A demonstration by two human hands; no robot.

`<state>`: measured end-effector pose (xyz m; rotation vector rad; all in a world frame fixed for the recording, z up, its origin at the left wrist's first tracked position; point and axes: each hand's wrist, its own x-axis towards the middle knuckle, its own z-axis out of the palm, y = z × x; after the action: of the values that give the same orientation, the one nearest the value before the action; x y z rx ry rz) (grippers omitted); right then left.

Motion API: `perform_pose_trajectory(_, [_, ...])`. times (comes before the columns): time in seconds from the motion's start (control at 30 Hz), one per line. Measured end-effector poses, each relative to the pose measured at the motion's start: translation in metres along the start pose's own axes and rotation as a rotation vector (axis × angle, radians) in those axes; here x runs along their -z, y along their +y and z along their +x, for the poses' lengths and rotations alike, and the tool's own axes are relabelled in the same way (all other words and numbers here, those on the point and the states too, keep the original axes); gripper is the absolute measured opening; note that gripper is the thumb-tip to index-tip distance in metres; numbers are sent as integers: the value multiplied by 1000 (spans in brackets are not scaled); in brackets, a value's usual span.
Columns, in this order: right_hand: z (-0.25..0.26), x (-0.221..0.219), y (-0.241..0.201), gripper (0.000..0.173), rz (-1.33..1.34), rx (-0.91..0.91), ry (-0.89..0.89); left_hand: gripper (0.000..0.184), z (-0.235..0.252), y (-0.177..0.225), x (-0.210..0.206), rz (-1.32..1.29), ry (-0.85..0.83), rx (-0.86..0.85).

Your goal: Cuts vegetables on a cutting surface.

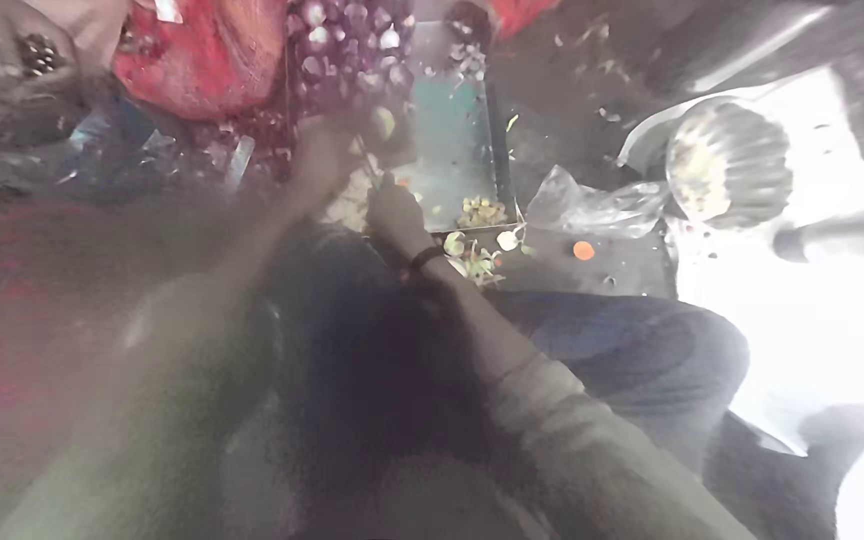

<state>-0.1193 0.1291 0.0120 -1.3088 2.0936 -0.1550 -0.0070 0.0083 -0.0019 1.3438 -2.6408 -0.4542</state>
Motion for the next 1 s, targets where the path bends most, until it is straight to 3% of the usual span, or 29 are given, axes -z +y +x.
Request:
perform_pose_trajectory(0.1, [18,-8,-2,38,-30,79,29,20,3,-7,-6,-12,23,-9])
perform_pose_trajectory(0.27, [46,-13,-14,36,-50,57,-5,25,3,2,5,-49,23,46])
perform_pose_trajectory(0.43, [41,-6,-6,31,-65,118,24,24,3,3,6,-12,-16,55])
perform_pose_trajectory(0.67, [4,-4,-2,40,-78,25,-10,25,-6,5,5,-107,-6,164])
perform_pose_trajectory(1.0, [46,-16,-19,38,-42,108,24,23,-3,5,13,-99,5,120])
